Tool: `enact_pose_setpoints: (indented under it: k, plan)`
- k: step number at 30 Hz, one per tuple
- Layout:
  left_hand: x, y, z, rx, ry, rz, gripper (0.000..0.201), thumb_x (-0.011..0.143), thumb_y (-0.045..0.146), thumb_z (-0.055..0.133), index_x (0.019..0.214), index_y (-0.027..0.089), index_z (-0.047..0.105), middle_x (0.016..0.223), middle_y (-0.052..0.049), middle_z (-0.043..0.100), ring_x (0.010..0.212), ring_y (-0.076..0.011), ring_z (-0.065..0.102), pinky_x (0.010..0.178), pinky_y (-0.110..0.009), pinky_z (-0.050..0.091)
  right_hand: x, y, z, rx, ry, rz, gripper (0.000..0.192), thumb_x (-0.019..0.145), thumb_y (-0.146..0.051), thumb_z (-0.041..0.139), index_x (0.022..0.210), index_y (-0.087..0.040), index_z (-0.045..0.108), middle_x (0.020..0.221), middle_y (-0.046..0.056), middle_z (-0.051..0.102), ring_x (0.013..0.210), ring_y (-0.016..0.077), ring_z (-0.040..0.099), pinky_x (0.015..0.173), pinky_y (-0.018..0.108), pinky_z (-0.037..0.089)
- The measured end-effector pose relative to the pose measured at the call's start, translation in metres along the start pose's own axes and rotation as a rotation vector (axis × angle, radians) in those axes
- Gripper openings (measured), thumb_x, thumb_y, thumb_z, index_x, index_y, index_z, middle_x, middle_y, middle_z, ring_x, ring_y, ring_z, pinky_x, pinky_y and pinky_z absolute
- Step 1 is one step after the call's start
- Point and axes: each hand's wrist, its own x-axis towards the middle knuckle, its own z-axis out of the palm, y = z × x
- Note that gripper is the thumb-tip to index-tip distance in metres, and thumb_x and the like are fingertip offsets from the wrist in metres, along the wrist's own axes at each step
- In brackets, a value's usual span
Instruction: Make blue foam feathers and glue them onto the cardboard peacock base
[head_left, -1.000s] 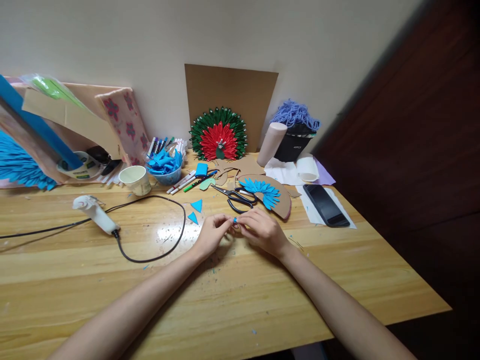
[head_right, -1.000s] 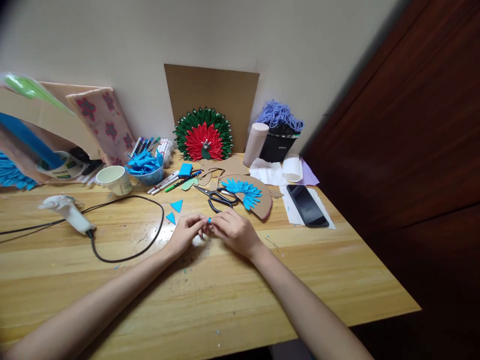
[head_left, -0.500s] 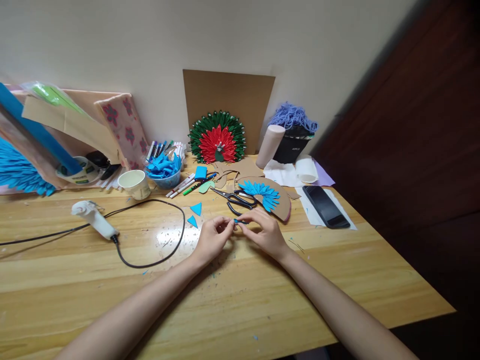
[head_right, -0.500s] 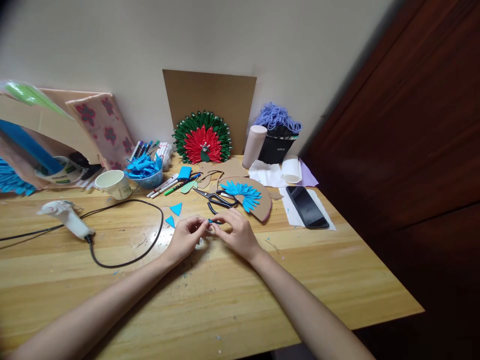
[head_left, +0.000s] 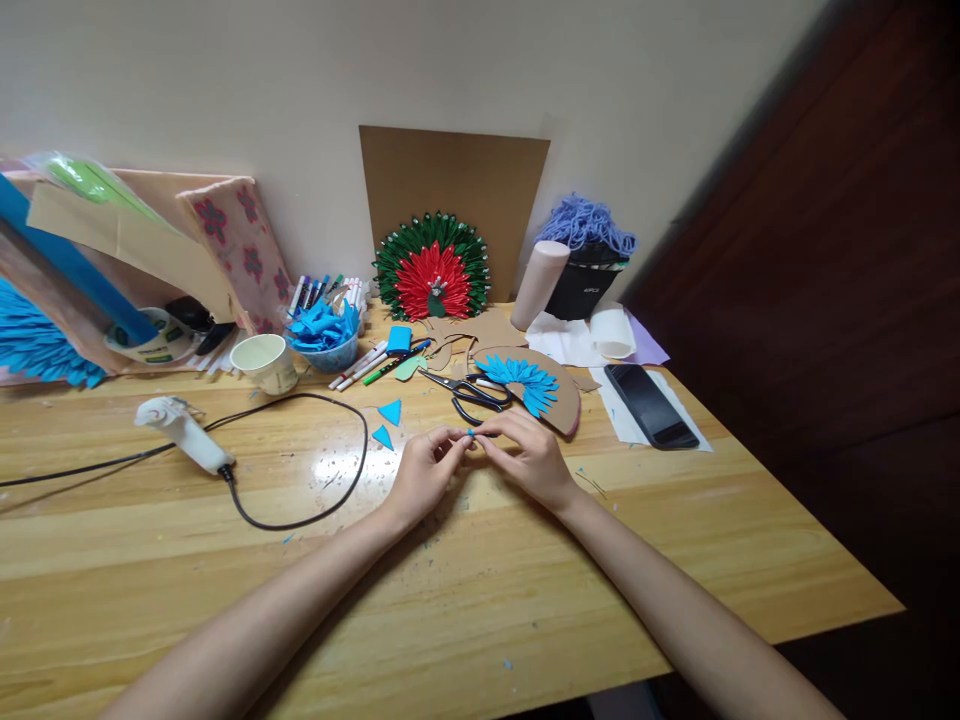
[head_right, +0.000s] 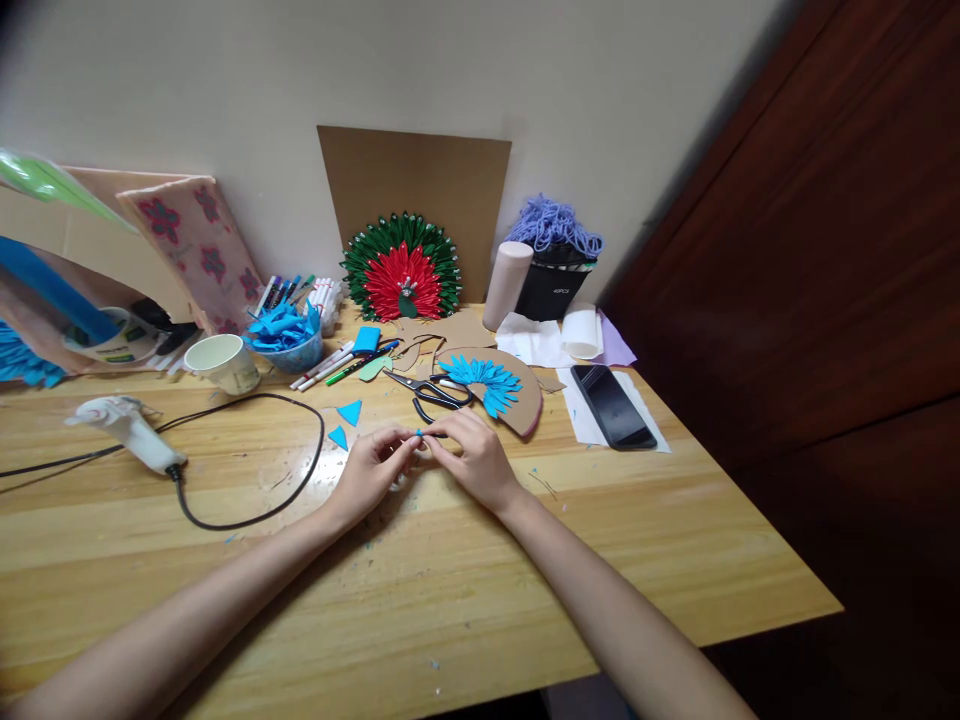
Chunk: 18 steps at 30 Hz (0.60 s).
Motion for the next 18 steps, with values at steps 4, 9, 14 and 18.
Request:
enact_pose_setpoints:
  k: [4,9,14,18]
  plan:
    - [-0.0015,-0.0006,0.0003,0.076,0.029,0.013,0.027,0.081,0.038,0.05,0.08,0.015,0.064,0.064,-0.003,0.062,0.053,-0.011,0.053,0.05,-0.02,0.041,0.0003,-0.0008,0.0009,-0.004,-0.005,0.004,0.01,0.081,-0.018,0.056,0.085,-0.02,0.064,0.08,0.004,0.066,0.078,0.0178,0.058,0.071,0.033,0.046]
    - [-0.0011,0.0,-0.001,0.089,0.09,0.026,0.024,0.079,0.038,0.054,0.085,0.016,0.062,0.072,-0.003,0.064,0.053,-0.0105,0.055,0.05,-0.021,0.044,0.0005,-0.0012,0.0009,-0.01,-0.008,0.018,0.009,0.08,-0.019,0.056,0.084,-0.02,0.064,0.08,0.005,0.065,0.078,0.0184,0.058,0.071,0.033,0.047]
    - [-0.001,0.0001,-0.0012,0.072,0.095,0.048,0.024,0.079,0.038,0.055,0.085,0.016,0.063,0.073,-0.004,0.063,0.054,-0.011,0.056,0.05,-0.021,0.045,0.0003,-0.0008,0.0001,-0.013,-0.027,0.02,0.008,0.08,-0.019,0.057,0.083,-0.02,0.064,0.079,0.004,0.066,0.077,0.018,0.058,0.071,0.032,0.046]
    - [-0.0012,0.0016,-0.0011,0.031,0.081,0.037,0.024,0.079,0.038,0.055,0.084,0.016,0.064,0.077,-0.005,0.064,0.057,-0.0119,0.058,0.051,-0.022,0.046,0.0008,-0.0013,-0.0004,-0.009,-0.038,0.025,0.009,0.081,-0.02,0.055,0.083,-0.02,0.064,0.078,0.004,0.065,0.076,0.0175,0.058,0.07,0.032,0.046]
